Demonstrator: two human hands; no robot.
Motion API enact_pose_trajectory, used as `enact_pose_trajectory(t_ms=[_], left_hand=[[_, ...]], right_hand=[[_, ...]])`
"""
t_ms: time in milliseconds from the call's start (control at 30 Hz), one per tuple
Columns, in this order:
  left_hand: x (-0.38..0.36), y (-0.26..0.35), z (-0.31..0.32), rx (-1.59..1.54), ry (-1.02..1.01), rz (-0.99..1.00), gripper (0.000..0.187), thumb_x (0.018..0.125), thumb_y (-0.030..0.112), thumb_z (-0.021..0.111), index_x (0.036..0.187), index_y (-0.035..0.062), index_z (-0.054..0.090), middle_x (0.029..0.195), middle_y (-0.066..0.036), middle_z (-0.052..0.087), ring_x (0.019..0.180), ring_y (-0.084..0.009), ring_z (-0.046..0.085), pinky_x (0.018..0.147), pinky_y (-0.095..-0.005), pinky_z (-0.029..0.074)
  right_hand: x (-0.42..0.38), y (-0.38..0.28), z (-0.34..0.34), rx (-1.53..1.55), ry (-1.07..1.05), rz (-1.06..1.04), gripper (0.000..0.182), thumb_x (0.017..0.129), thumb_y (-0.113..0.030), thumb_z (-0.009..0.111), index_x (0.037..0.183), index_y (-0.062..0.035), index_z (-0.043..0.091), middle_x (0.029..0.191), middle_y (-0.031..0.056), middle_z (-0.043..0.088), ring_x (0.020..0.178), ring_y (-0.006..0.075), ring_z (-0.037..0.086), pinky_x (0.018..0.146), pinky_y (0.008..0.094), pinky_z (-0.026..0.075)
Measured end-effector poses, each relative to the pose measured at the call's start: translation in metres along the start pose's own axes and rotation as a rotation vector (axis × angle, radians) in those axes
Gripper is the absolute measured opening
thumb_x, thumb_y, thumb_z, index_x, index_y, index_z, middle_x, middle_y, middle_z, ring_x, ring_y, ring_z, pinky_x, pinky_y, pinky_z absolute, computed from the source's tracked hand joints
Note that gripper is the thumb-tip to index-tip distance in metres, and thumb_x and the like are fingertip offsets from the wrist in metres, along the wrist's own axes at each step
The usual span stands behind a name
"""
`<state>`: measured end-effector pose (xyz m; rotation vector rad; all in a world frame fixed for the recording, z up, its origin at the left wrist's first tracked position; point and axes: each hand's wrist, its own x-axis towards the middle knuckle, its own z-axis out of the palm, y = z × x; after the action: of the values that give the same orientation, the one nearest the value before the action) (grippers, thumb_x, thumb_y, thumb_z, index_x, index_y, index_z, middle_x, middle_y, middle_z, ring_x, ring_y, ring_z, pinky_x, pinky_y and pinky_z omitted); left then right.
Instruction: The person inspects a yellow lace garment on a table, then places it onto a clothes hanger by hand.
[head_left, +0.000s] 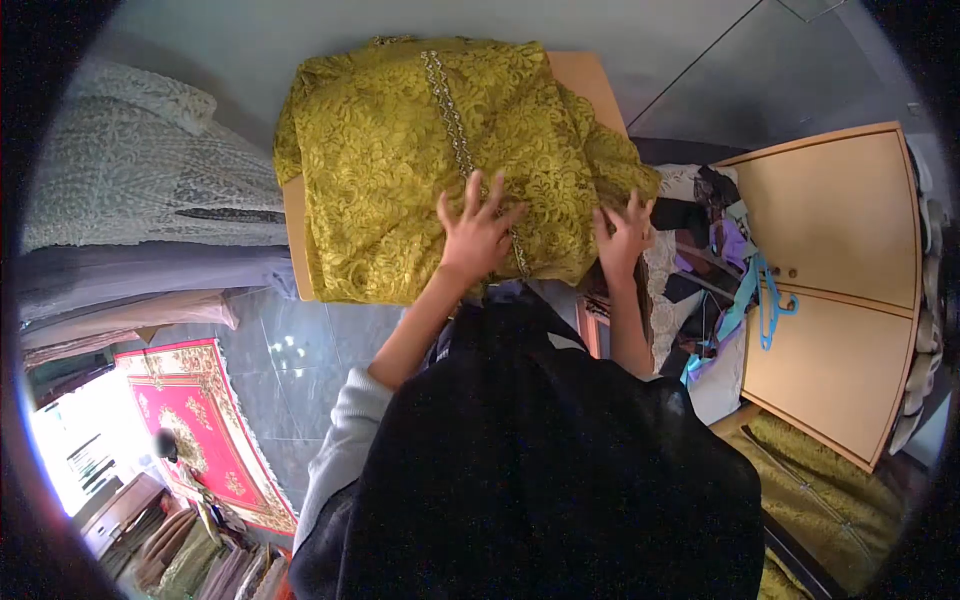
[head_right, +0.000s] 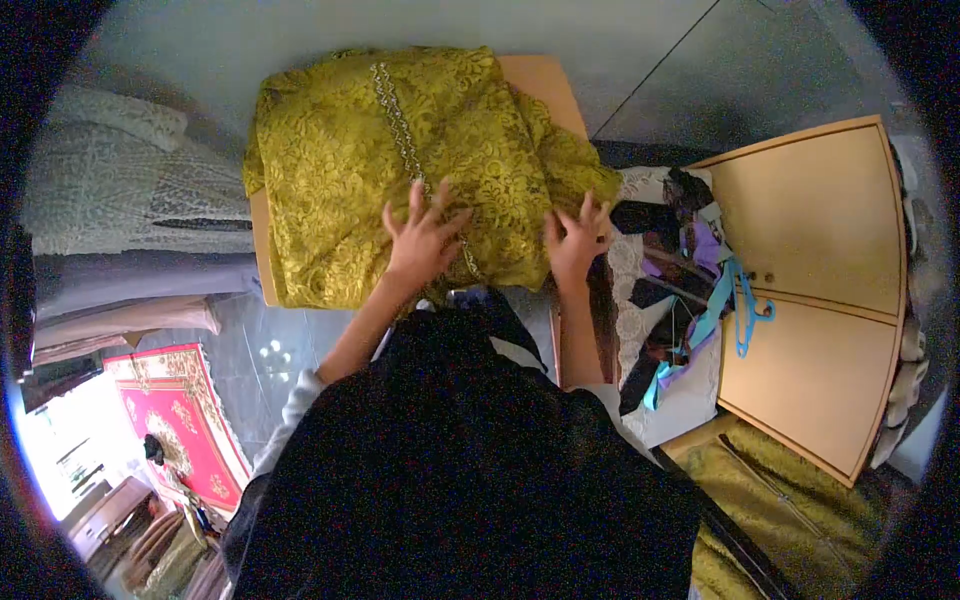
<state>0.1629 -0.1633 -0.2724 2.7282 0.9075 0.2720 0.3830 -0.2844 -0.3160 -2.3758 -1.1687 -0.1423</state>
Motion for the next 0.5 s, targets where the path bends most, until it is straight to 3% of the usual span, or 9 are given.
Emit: enact_pose_trajectory(t_ms=[67,100,200,300,333,400,433,500], left_hand=[[0.014,0.001,0.013,0.086,-0.092,0.122,0.033,0.076,0.026,0.061,0.109,0.0294,0.062,0.146,-0.003,0.020,0.137,-0.0300,0.007,0.096,-0.0698,0.010],[0.020,0.000,0.021,0.083,-0.014,0.168,0.025,0.076,0.026,0.062,0.100,0.0294,0.066,0.143,0.002,0.026,0.137,-0.0279,0.006,0.096,-0.0697,0.011],[0.024,-0.005,0.018,0.050,-0.087,0.195,0.019,0.075,0.024,0.062,0.092,0.0291,0.068,0.140,0.006,0.032,0.137,-0.0276,0.008,0.096,-0.0695,0.013],[0.021,-0.008,0.001,-0.067,0.122,0.119,0.010,0.073,0.020,0.063,0.079,0.0259,0.068,0.136,0.007,0.040,0.135,-0.0298,0.015,0.095,-0.0689,0.012],[0.020,-0.009,-0.005,-0.196,0.195,0.045,0.013,0.072,0.014,0.063,0.077,0.0260,0.068,0.135,0.008,0.043,0.136,-0.0298,0.016,0.100,-0.0632,0.004],[0.021,-0.013,-0.020,-0.239,0.400,-0.023,0.018,0.073,0.010,0.063,0.077,0.0269,0.068,0.135,0.009,0.043,0.136,-0.0297,0.016,0.103,-0.0556,-0.006],[0.023,-0.024,-0.021,-0.294,0.469,-0.053,0.021,0.075,0.008,0.063,0.081,0.0280,0.068,0.137,0.008,0.041,0.136,-0.0300,0.015,0.103,-0.0512,-0.010],[0.014,-0.035,-0.053,-0.413,0.556,-0.152,0.023,0.076,0.006,0.063,0.086,0.0274,0.066,0.138,0.005,0.040,0.137,-0.0313,0.013,0.103,-0.0516,-0.010]], right_hand=[[-0.015,0.008,0.009,0.018,-0.034,0.035,0.024,0.082,-0.037,0.063,0.092,-0.0163,0.072,0.143,0.0104,0.029,0.133,0.0394,0.017,0.097,0.0627,0.007],[-0.017,0.008,0.012,0.077,-0.015,0.050,0.023,0.079,-0.036,0.067,0.089,-0.0167,0.072,0.144,0.0089,0.029,0.133,0.0395,0.016,0.095,0.0662,0.006],[-0.011,0.003,0.007,0.082,-0.051,0.082,0.020,0.077,-0.035,0.069,0.084,-0.0171,0.073,0.144,0.0075,0.027,0.133,0.0395,0.016,0.095,0.0690,0.002],[0.004,-0.009,-0.014,0.237,-0.015,0.087,0.018,0.075,-0.035,0.071,0.078,-0.0170,0.073,0.142,0.0083,0.033,0.134,0.0379,0.015,0.094,0.0719,0.004],[0.008,-0.019,-0.029,0.229,-0.037,0.130,0.019,0.074,-0.036,0.072,0.077,-0.0174,0.073,0.140,0.0084,0.035,0.134,0.0369,0.016,0.096,0.0702,0.006],[0.022,-0.028,-0.044,0.530,-0.018,0.075,0.019,0.074,-0.036,0.072,0.076,-0.0168,0.073,0.141,0.0081,0.034,0.134,0.0362,0.017,0.100,0.0647,0.006],[0.026,-0.038,-0.054,0.492,-0.021,-0.080,0.024,0.075,-0.039,0.070,0.075,-0.0147,0.073,0.141,0.0072,0.034,0.134,0.0348,0.018,0.103,0.0594,0.006],[0.034,-0.052,-0.057,0.492,-0.143,-0.209,0.030,0.077,-0.044,0.066,0.075,-0.0138,0.072,0.141,0.0064,0.035,0.134,0.0335,0.018,0.103,0.0603,0.009]])
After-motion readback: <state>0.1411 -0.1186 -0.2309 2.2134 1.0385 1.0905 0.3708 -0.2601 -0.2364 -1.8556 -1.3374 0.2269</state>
